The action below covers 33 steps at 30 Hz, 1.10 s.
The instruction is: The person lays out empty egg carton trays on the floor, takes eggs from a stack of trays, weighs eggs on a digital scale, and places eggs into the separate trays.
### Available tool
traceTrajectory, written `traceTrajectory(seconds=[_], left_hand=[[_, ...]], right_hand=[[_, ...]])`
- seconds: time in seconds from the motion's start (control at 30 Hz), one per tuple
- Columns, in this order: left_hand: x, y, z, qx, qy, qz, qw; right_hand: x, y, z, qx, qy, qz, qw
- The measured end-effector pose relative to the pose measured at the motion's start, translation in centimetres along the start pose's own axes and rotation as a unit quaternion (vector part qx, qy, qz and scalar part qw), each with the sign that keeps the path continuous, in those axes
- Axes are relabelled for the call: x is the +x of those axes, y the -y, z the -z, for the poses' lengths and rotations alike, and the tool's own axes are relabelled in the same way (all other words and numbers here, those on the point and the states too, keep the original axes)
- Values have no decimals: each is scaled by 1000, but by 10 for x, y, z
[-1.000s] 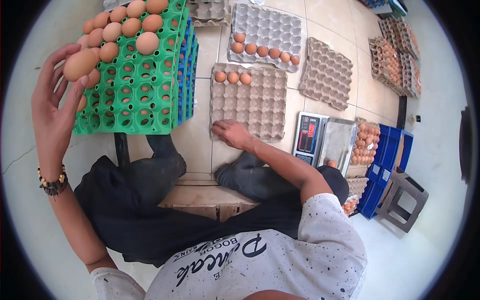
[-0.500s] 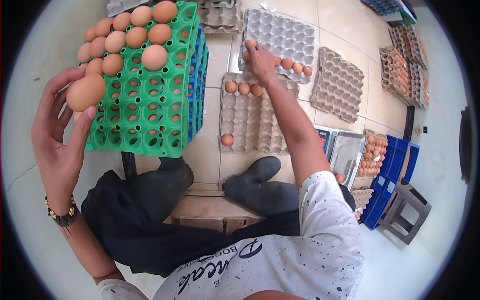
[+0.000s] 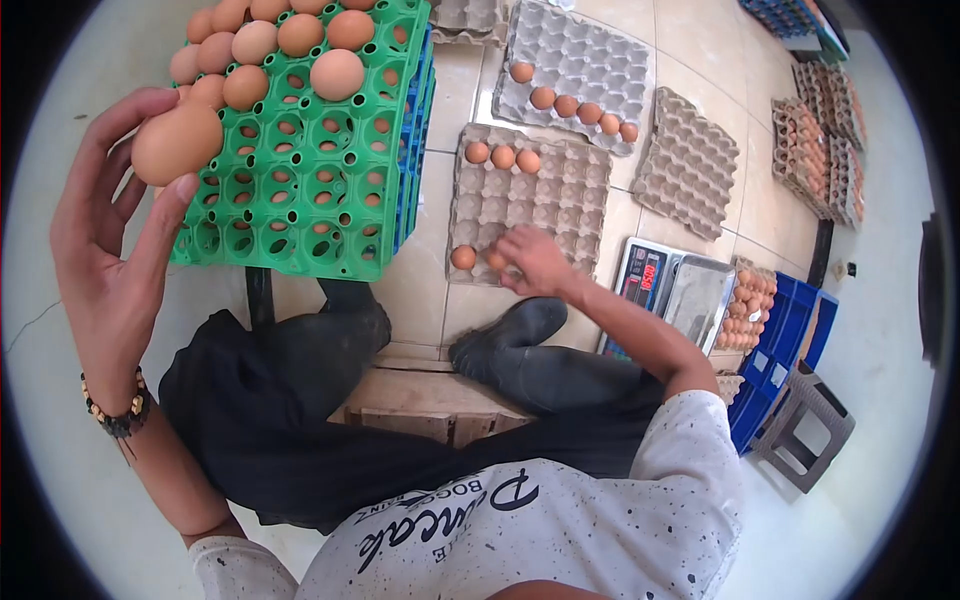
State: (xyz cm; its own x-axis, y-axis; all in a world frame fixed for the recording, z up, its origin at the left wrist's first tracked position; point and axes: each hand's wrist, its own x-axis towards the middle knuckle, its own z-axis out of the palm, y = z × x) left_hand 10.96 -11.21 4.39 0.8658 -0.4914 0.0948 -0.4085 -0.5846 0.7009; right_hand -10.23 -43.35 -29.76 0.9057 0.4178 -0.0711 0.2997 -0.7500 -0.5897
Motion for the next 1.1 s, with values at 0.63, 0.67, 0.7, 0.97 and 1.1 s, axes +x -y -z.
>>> traceTrajectory(seconds=[0.63,0.67,0.7,0.97,1.1], left_hand=[[7,2,-11,16,12,20,1000],[7,3,-11,17,11,20,1000],[6,3,-10,17,12,25,999],[4,0,-10,14,10,25,1000],[3,-1,-8,22,12,34,999]], right_hand=[[144,-88,43,-146,68,-182,970],[141,-89,39,-141,60,-192,969],[138,-82,45,-138,49,-201,969],[112,-84,46,-20,-92,-217,972],[119,-116,74,173,-285,-290,897]])
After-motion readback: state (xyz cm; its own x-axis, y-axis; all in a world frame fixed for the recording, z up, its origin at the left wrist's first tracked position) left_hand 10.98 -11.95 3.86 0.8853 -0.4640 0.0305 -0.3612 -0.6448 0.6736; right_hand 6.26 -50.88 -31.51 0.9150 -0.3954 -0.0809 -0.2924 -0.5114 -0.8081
